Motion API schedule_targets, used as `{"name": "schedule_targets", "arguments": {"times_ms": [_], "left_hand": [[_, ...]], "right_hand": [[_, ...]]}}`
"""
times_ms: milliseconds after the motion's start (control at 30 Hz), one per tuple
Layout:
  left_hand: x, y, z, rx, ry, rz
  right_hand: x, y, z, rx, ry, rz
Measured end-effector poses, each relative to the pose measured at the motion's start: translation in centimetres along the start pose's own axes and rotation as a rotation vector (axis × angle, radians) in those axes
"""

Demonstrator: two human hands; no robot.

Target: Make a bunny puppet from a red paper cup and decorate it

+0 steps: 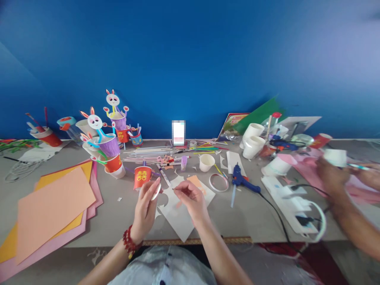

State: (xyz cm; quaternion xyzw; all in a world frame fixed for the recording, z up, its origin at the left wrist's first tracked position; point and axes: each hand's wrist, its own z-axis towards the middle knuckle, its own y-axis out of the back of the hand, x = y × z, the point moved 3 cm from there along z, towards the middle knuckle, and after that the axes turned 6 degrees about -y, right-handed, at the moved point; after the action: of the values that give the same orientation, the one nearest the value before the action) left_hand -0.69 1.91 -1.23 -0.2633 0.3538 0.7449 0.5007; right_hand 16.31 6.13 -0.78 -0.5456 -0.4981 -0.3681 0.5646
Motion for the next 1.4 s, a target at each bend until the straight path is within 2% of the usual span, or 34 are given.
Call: {"name": "schedule_targets", "arguments": {"times_ms": [100,233,467,567,667,800,867,1000,1200,1400], "left_hand": [[-0.2,-0.4,-0.4,0.079,-0.089,0.150],[-0.5,-0.7,-0.4,0.102,-0.172,0.300],[-0.8,-0.9,0.1,0.106,-0.234,0.453],[-1.0,-1.0,-0.1,0.121,-0.226,0.396],[-1.0,-0.7,-0.2,0.115,-0.115,0.154],[-1.0,0.1,0.3,0.019,0.191,-0.293],[-0.9,0.2,0.5,0.020,0.324,-0.418],[-0.8,0.4,0.3,0.010,0.439,-0.516],[-0.6,0.0,0.5,-0.014,0.468,-0.509],[-0.6,-0.2,0.7,-0.051,0.544,-0.564]], "right_hand": [[0.1,-0.9,-0.9,0.015,-0.132,0.207],[0.4,-2.2,-2.1,0.084,-0.179,0.348],[1.1,-2.5,-2.6,0.069,-0.059,0.131],[0.9,-2.4,-2.3,0.061,-0.049,0.034],[1.0,-2.0,-2.2,0.032,-0.037,-0.031],[1.4,-1.6,-2.2,0.015,-0.022,-0.083],[1.5,-1.5,-2.1,0.019,-0.018,-0.089],[1.6,-1.5,-2.1,0.018,0.017,-0.134],[1.6,-1.3,-2.2,0.031,0.013,-0.174],[2.1,-0.9,-2.1,0.065,-0.005,-0.079]]}}
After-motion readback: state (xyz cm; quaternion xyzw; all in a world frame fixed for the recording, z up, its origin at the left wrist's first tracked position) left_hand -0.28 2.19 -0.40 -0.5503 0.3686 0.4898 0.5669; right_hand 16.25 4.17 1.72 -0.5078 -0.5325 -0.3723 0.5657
